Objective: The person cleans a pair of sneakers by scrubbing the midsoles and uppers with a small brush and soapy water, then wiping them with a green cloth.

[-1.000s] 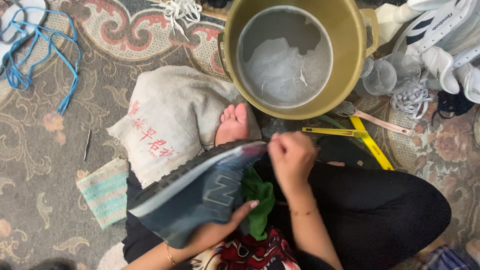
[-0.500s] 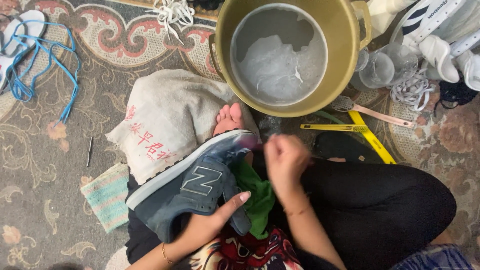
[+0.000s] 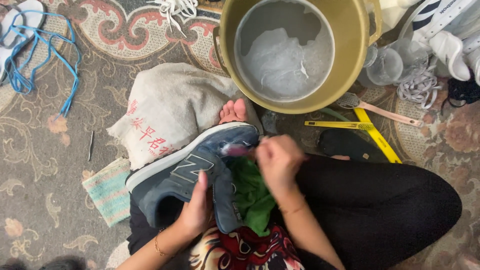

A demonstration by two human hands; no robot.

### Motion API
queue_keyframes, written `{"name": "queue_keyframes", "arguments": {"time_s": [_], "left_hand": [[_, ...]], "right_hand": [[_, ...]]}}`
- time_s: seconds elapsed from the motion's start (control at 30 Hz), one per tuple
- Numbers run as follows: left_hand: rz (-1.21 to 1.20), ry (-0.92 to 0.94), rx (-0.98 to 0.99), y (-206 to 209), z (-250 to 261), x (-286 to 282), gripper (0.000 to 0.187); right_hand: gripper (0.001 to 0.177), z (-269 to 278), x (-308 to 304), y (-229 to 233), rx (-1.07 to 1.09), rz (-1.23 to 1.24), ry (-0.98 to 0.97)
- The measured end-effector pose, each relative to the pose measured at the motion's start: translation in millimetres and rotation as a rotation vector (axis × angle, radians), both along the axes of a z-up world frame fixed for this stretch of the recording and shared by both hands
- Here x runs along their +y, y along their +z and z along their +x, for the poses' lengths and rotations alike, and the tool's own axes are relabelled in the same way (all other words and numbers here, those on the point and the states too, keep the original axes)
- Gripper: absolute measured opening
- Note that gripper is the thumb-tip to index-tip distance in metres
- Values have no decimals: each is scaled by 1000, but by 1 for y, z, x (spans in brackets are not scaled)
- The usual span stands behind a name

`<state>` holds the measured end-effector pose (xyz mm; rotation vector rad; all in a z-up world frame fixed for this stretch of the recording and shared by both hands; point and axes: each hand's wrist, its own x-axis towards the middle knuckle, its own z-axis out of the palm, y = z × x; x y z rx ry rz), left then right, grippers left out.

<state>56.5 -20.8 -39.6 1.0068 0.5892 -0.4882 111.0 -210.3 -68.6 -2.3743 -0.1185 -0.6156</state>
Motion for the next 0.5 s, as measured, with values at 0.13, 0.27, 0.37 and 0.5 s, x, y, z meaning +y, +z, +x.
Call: {"name": "queue_keyframes", "arguments": {"time_s": [0.13,0.27,0.37,0.5], "left_hand": [[-330,73,52,2,9,0,81],[-419,80,33,14,20,1,76],[-241,221,122,21,26,2,72],[-322,186,289,30,36,-2,82]], "right_hand": [[43,-2,-1,2,21,-133,-99],[43,-10,25,12,6,112,162],[39,-9,4,-11,64,-79,-51],[40,-8,24,8,35,48,70]]}}
